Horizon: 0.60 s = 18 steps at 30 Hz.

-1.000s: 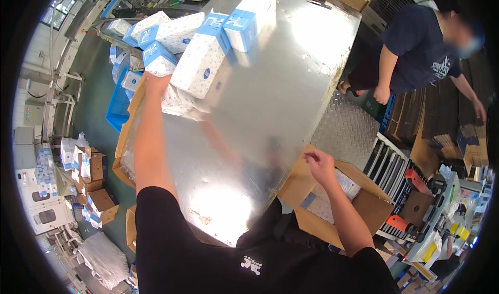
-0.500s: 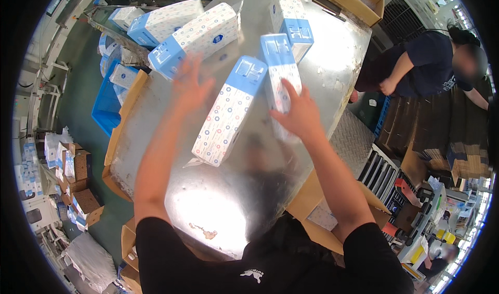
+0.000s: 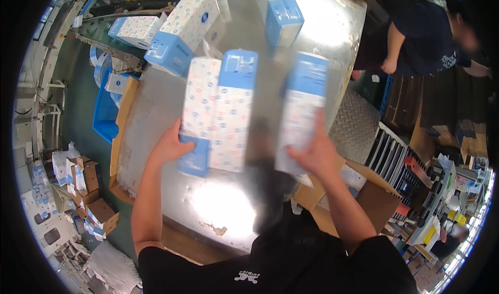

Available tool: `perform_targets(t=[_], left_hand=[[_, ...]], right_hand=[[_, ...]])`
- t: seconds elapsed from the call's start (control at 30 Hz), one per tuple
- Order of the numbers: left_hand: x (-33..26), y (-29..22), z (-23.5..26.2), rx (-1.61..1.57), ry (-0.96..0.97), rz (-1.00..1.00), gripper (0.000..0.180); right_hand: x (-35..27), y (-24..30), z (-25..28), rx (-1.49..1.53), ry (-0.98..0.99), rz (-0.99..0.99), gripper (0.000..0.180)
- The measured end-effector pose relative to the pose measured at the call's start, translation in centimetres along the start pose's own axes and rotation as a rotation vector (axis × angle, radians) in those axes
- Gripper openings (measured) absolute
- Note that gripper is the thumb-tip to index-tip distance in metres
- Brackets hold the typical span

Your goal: The person packs wrapped packages into cardboard boxes by hand, closes the box flaps, pushes the filled boxes onto a roller conveyor, and unfolds flat cardboard sheets into new boxes.

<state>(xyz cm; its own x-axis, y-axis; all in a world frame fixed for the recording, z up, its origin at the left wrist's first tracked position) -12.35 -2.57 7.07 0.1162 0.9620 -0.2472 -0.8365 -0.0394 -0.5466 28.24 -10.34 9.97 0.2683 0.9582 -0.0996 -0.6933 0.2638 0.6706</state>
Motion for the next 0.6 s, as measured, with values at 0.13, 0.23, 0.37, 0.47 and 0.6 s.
perform_targets(t=[0.13,0.23,0.37,0.47,0.6], left_hand=[[0.6,-0.9,-4.0,-0.889,0.081,0.635,0.069],[2.6,-0.2,-6.1,-1.046,0.134,0.632,0.07],[2.9,-3.4,-5.0,-0.926,0.082,0.477,0.067],[0.9,-10.2,-2.9,-0.742,-0.056,0.207,0.066],[0.3,-13.2,-2.3,-0.739,-0.047,-0.204,0.069]], right_hand=[[3.2,0.3,-4.9,0.339,0.271,-0.292,0.097],[4.3,-1.6,-6.4,0.771,0.532,-0.552,0.07],[3.1,-5.2,-7.2,0.769,0.379,-0.518,0.055],[0.8,-4.9,-0.2,0.992,0.219,-0.297,0.059],[-3.0,-4.4,8.1,0.791,-0.026,-0.015,0.063]])
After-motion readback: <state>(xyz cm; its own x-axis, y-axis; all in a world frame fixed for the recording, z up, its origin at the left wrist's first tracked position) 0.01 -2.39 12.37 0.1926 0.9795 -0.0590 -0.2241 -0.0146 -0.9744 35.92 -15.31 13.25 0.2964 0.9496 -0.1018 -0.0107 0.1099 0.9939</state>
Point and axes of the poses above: each hand's wrist, its own x-axis towards the middle knuckle, its own z-axis out of the back of the hand, y = z × x, the point moved 2 cm from there along x, towards the middle knuckle, and after that the axes turned 12 degrees about -y, right-handed, at the moved point
